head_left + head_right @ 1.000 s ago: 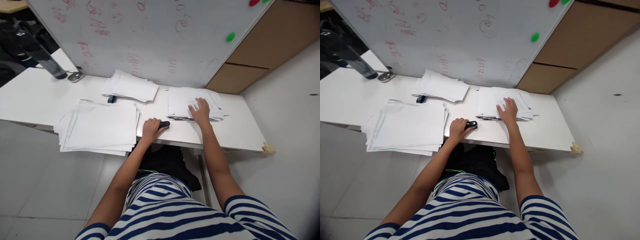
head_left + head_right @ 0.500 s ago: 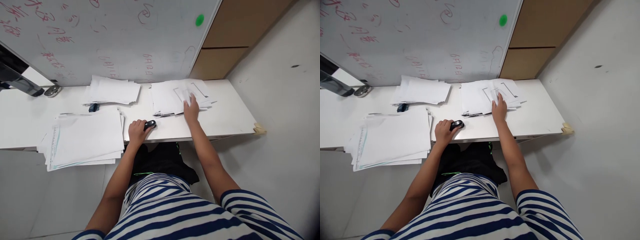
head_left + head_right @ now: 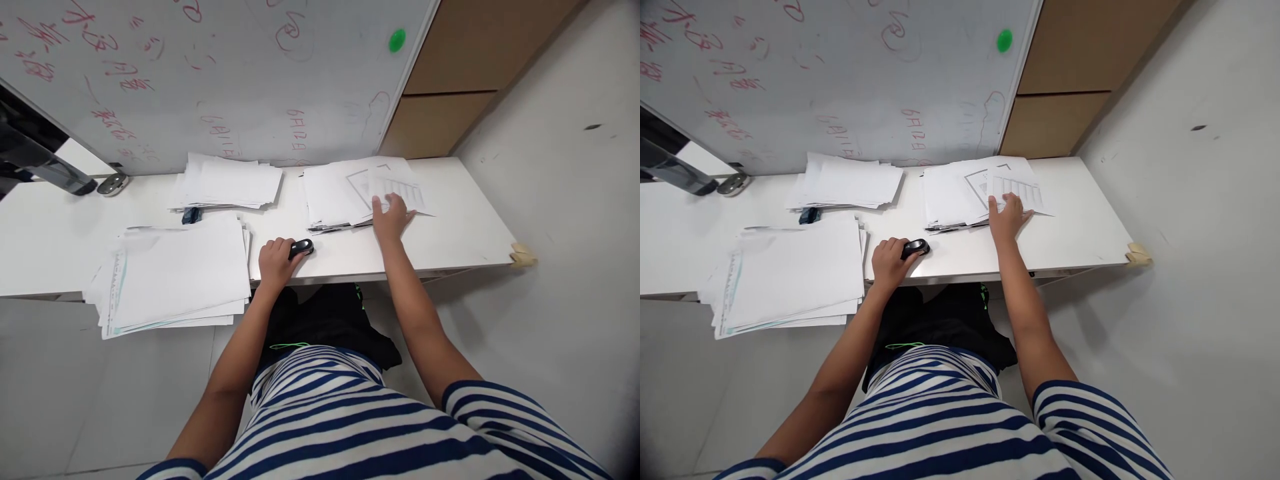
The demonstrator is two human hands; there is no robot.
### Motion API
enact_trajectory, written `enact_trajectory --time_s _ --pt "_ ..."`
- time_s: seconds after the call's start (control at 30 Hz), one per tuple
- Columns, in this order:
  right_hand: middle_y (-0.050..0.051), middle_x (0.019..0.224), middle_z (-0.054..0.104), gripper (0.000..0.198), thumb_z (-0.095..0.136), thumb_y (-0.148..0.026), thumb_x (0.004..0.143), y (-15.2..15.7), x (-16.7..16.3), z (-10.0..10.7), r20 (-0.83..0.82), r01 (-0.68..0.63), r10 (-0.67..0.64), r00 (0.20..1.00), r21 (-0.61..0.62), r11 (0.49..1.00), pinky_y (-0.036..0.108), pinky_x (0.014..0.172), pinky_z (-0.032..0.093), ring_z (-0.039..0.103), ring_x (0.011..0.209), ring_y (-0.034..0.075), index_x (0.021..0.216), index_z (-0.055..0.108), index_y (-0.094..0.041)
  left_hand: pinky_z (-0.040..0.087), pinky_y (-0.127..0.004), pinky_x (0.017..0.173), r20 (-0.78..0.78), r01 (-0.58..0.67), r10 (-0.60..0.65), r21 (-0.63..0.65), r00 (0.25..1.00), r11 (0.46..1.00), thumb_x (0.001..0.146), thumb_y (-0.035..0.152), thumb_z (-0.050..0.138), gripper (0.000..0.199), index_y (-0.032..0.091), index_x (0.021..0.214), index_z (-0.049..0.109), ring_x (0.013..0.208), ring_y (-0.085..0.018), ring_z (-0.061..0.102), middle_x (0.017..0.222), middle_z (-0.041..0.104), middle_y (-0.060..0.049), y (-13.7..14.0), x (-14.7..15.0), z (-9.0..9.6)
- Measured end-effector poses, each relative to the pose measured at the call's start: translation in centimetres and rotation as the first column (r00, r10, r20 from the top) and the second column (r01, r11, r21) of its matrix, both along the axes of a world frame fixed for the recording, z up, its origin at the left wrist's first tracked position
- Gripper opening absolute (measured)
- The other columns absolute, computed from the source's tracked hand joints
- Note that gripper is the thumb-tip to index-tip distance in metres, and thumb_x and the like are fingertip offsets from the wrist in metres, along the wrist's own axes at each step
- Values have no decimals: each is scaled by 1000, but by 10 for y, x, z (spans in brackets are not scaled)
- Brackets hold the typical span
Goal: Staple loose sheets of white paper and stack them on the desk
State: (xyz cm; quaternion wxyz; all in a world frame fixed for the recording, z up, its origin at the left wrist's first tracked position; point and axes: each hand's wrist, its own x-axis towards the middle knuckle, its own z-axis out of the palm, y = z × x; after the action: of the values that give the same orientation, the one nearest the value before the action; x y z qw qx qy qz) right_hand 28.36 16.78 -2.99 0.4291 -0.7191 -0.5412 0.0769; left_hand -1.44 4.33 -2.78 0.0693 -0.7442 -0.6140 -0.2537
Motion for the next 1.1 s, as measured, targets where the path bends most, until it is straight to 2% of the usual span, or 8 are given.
enact_trajectory --time_s 0.07,0.13,0.3,0.5,0.8,1.1 --pt "15 139 57 44 47 -53 94 -1 -1 0 57 -50 51 997 -13 999 70 117 1 42 139 31 121 60 -21 36 -36 74 2 5 -5 5 1000 1000 92 60 53 41 22 104 65 88 -25 58 92 68 -10 0 0 0" --pt "15 144 54 47 46 -55 94 -2 -1 0 118 -84 88 989 -39 996 71 116 -1 39 142 31 123 61 -22 36 -36 74 -10 5 -5 20 1000 1000 92 60 53 42 22 104 65 87 -25 58 92 68 -10 0 0 -1" --pt "13 154 45 57 44 -62 92 -8 1 6 232 -110 147 962 -164 980 76 111 -9 32 146 34 134 55 -26 35 -36 72 -25 4 -2 67 1000 998 91 59 55 42 21 101 66 83 -24 58 89 68 -9 1 -1 -3" --pt "12 159 37 70 44 -71 88 -12 1 10 266 -111 181 947 -258 960 80 108 -8 24 149 38 141 48 -27 34 -36 71 8 7 -7 68 1000 998 91 58 56 40 21 100 67 84 -25 58 88 68 -10 0 1 -2" --pt "12 158 39 61 45 -64 90 -12 -7 12 226 -81 136 965 -236 968 78 109 -7 26 148 36 135 56 -25 34 -36 71 39 2 -4 59 999 998 89 60 57 41 21 98 67 82 -24 58 87 67 -9 1 1 -4" --pt "11 147 54 46 34 -42 98 -9 -10 8 281 -7 42 959 -122 992 75 111 -8 37 144 31 128 64 -26 34 -35 71 60 -5 2 64 998 998 89 61 58 42 21 97 67 82 -24 58 86 67 -9 0 3 0"
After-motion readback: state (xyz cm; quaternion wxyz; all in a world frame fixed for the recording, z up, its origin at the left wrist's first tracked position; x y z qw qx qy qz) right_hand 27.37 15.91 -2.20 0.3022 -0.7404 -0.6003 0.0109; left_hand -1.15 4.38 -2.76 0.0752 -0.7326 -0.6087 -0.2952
